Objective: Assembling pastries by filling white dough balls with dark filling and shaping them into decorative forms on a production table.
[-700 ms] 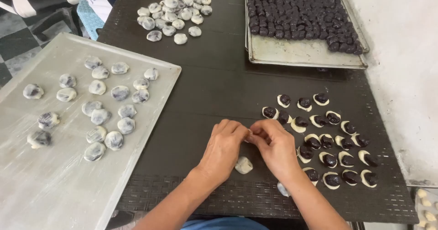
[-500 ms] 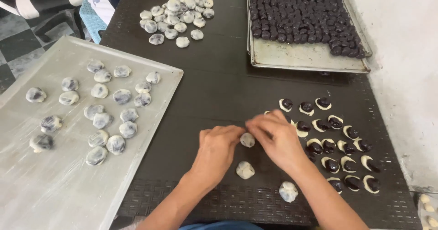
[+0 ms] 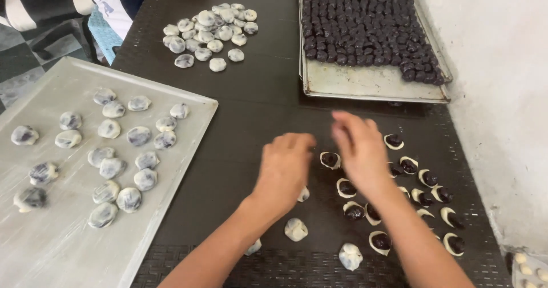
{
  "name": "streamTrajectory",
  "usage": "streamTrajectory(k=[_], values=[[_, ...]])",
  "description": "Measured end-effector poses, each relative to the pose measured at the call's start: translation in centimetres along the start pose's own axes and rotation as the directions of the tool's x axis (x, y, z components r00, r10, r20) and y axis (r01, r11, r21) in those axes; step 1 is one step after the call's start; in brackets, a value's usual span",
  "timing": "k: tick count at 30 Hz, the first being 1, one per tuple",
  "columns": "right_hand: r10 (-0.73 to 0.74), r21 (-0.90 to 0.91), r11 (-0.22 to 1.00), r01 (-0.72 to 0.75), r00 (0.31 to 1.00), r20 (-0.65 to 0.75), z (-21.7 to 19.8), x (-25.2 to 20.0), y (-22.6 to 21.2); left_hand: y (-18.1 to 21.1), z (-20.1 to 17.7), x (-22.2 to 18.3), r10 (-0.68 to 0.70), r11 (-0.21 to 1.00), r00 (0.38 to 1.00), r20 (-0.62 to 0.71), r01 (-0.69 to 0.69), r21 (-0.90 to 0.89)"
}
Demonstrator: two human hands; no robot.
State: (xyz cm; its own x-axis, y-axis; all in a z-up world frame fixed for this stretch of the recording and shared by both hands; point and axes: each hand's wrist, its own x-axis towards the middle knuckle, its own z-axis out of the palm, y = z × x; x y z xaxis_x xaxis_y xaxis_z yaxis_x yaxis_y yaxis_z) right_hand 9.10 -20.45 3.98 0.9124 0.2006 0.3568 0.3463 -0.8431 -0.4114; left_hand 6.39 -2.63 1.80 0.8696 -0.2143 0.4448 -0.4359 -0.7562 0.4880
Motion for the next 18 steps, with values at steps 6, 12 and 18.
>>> streamTrajectory(k=[6, 12, 18], values=[[-0.003, -0.142, 0.990, 0.016, 0.996, 0.091, 2.7, -2.9, 6.6, 1.5, 5.4, 0.5, 0.159, 0.987, 0.959, 0.235, -0.163, -0.004], [0.113, -0.143, 0.985, -0.093, 0.984, 0.136, 4.4, -2.7, 6.7, 0.3, 5.5, 0.7, 0.128, 0.986, 0.956, 0.262, -0.095, -0.134], [0.007, 0.056, 0.998, -0.020, 0.973, 0.232, -0.1, -4.5, 2.6, 1.1, 2.6, 2.1, 0.128, 0.991, 0.906, 0.403, -0.129, -0.023]])
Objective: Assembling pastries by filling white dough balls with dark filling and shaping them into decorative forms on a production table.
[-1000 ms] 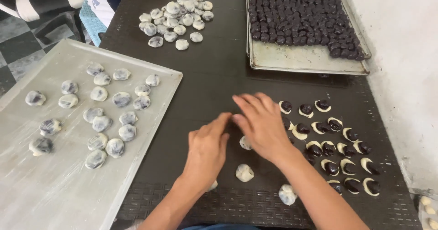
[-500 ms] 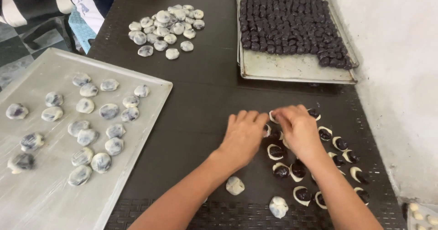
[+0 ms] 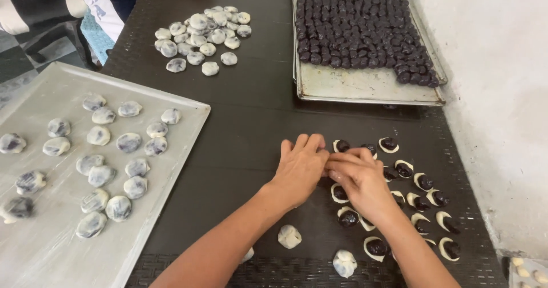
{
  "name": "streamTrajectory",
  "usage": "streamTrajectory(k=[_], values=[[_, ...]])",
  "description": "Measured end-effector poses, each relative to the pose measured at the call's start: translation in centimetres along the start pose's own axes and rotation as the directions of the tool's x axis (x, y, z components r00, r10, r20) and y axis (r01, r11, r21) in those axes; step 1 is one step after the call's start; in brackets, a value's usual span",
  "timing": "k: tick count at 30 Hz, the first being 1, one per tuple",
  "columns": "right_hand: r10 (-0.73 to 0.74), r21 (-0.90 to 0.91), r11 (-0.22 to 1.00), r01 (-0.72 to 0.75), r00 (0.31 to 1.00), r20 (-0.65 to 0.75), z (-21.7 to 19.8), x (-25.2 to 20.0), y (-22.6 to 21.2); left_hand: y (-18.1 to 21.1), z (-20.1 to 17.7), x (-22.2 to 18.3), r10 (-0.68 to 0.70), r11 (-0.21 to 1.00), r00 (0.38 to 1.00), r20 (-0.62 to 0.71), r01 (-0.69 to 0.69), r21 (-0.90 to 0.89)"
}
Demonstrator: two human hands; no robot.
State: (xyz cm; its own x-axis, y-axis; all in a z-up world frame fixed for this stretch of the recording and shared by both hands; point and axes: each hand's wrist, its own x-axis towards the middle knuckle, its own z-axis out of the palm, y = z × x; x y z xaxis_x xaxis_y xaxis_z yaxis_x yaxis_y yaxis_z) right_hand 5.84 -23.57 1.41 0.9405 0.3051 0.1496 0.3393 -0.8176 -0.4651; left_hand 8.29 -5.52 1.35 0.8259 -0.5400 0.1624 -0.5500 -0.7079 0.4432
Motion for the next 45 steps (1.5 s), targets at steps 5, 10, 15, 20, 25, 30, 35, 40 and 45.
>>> streamTrajectory(k=[5, 10, 15, 20, 25, 30, 35, 40, 45], values=[[0.053, -0.114, 0.991, -0.065, 0.993, -0.106, 1.5, -1.0, 0.5, -0.3, 1.5, -0.6, 0.088, 0.989, 0.995, -0.045, -0.082, 0.124], [0.025, -0.239, 0.970, -0.033, 0.999, -0.036, 0.6, 0.1, -0.3, 0.4, 1.2, -1.6, 0.275, 0.936, 0.913, -0.302, -0.183, 0.301], [-0.266, -0.278, 0.938, 0.207, 0.944, -0.195, 1.4, 0.7, -0.2, 0.1, 0.3, -2.3, 0.235, 0.930, 0.928, -0.289, -0.128, 0.345], [-0.401, -0.188, 0.914, 0.360, 0.873, -0.278, -0.1, 1.0, -3.7, -0.4, -1.4, -1.9, -0.270, 0.930, 0.935, -0.229, 0.192, -0.313], [-0.505, -0.235, 0.863, 0.447, 0.775, -0.381, -0.4, 1.2, -4.8, 1.3, -5.6, -3.0, -0.476, 0.566, 0.874, 0.098, 0.389, -0.727], [-0.210, 0.197, 0.917, 0.347, 0.839, -0.502, -0.2, 1.2, -5.9, 1.8, -5.6, -3.7, -0.472, 0.522, 0.881, 0.008, 0.287, -0.803], [-0.112, 0.400, 0.869, 0.292, 0.903, -0.416, -1.3, 0.6, -7.3, 0.2, -3.4, -3.3, -0.546, -0.086, 0.813, 0.201, 0.185, -0.979], [-0.316, 0.171, 0.886, 0.431, 0.831, -0.457, -1.5, 0.7, -8.9, -1.4, -3.3, -3.6, -0.412, -0.371, 0.830, 0.377, 0.225, -0.901], [-0.482, 0.009, 0.841, 0.541, 0.757, -0.442, 0.9, 1.7, -8.8, -1.8, -5.1, -4.0, -0.502, 0.321, 0.828, 0.250, 0.447, -0.835]])
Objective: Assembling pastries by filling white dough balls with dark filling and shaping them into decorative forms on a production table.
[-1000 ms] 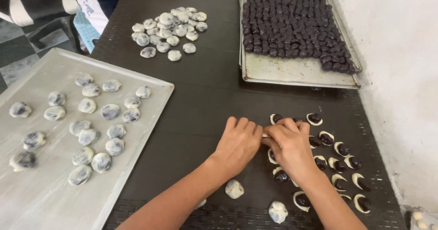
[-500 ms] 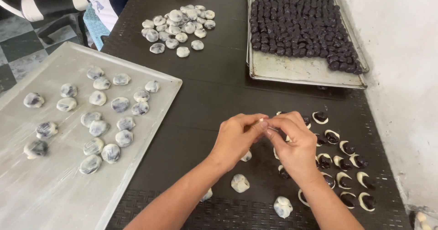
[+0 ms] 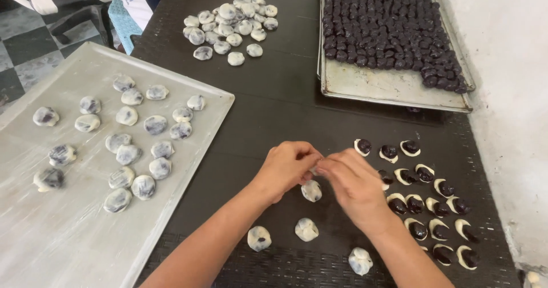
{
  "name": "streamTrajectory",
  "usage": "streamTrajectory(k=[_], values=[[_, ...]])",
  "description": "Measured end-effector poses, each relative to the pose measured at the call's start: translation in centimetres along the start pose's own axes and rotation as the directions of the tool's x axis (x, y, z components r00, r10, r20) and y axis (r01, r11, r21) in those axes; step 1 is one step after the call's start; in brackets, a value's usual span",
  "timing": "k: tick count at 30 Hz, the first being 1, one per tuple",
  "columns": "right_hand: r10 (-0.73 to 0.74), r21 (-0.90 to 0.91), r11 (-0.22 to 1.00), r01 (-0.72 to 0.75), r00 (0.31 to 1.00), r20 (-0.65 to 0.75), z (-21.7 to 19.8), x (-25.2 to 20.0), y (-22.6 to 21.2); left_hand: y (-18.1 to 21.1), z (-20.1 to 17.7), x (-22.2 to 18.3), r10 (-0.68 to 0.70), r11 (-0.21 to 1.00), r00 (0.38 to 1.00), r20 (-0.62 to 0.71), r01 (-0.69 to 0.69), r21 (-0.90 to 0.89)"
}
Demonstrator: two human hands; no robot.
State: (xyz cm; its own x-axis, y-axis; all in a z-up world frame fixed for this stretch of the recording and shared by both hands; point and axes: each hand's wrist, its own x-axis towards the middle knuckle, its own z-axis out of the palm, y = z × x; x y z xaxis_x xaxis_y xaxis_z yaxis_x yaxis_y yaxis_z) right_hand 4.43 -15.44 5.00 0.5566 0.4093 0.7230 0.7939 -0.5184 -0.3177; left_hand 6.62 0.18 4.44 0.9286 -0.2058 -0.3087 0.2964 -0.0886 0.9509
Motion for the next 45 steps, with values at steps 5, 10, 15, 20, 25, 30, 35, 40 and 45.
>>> streamTrajectory(k=[5, 10, 15, 20, 25, 30, 35, 40, 45], values=[[0.031, 0.029, 0.999, -0.032, 0.998, 0.049, 0.4, 0.5, 0.1, -3.0, -0.7, 2.5, -0.056, 0.984, 0.998, 0.032, 0.061, -0.166], [-0.081, -0.026, 0.996, 0.083, 0.995, 0.063, -0.3, 0.9, -0.6, -2.2, -1.6, 1.6, -0.124, 0.852, 0.971, 0.204, 0.209, -0.480], [0.002, 0.001, 1.000, -0.003, 0.998, 0.070, 1.3, 0.0, 0.1, -3.1, -1.3, 2.4, 0.177, 0.910, 0.984, 0.035, -0.177, 0.376], [0.111, -0.153, 0.984, -0.087, 0.981, 0.159, 3.9, -1.0, 1.9, -1.5, -1.1, 0.3, 0.313, 0.697, 0.950, -0.007, -0.225, 0.681], [0.113, -0.203, 0.975, -0.087, 0.987, 0.119, 5.9, -2.0, 3.6, -3.6, 0.0, -1.0, 0.566, 0.517, 0.824, -0.001, -0.354, 0.779], [0.261, -0.250, 0.947, -0.200, 0.935, 0.239, 3.2, -1.4, 3.0, -3.8, -1.6, -1.2, 0.485, 0.396, 0.874, -0.042, -0.177, 0.901], [0.243, -0.175, 0.962, -0.208, 0.945, 0.217, 4.5, -2.3, 3.0, -6.3, -1.5, 0.1, 0.533, 0.446, 0.846, -0.024, -0.256, 0.858], [0.313, -0.078, 0.949, -0.304, 0.938, 0.151, 5.1, -1.8, 3.3, -5.8, -0.9, -1.3, 0.642, 0.330, 0.764, 0.062, -0.348, 0.877], [0.290, -0.122, 0.956, -0.267, 0.925, 0.247, 4.1, 1.7, 4.0, -3.8, -1.6, -2.8, 0.606, 0.410, 0.796, -0.007, -0.304, 0.860]])
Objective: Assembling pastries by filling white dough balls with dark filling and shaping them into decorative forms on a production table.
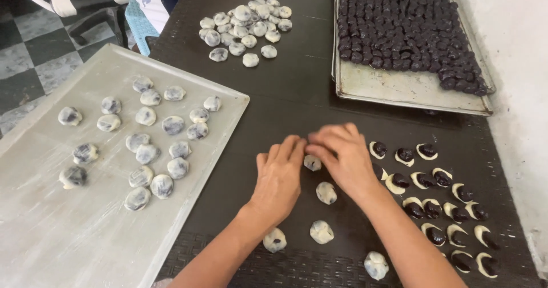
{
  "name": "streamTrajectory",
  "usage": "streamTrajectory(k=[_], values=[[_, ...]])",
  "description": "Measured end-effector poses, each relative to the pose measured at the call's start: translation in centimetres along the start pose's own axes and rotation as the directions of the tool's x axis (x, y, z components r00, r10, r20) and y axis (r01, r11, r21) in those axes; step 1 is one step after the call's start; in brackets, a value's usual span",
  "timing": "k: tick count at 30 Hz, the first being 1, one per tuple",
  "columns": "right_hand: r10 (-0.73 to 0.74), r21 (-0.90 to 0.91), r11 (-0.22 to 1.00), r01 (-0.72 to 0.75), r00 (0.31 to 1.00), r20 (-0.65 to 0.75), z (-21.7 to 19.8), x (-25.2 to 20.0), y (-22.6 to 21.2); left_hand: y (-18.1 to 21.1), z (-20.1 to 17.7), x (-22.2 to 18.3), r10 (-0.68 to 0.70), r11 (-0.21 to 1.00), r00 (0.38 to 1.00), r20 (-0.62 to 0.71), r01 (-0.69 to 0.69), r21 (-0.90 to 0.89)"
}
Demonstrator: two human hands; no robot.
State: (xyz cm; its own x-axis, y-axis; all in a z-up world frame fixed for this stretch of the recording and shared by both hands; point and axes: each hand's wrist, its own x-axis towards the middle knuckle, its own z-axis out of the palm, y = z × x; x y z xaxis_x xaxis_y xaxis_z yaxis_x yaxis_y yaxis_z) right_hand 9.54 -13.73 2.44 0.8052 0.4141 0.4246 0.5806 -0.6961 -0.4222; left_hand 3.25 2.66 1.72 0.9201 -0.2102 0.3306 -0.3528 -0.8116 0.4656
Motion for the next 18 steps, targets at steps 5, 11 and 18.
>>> streamTrajectory(k=[5, 11, 18], values=[[0.108, -0.334, 0.943, 0.003, 0.944, 0.312, 2.5, 3.6, -1.6, -0.6, -1.4, 0.6, -0.184, 0.980, 0.976, -0.112, 0.191, 0.055], [0.154, -0.312, 0.949, -0.038, 0.921, 0.357, 1.6, 4.1, 0.5, -1.2, 1.1, 1.0, -0.035, 0.997, 0.999, 0.015, 0.034, 0.070], [0.393, -0.137, 0.914, -0.381, 0.916, 0.075, -7.2, -3.6, 9.3, 1.0, 2.6, 3.2, 0.176, 0.973, 0.983, 0.055, -0.183, 0.139]])
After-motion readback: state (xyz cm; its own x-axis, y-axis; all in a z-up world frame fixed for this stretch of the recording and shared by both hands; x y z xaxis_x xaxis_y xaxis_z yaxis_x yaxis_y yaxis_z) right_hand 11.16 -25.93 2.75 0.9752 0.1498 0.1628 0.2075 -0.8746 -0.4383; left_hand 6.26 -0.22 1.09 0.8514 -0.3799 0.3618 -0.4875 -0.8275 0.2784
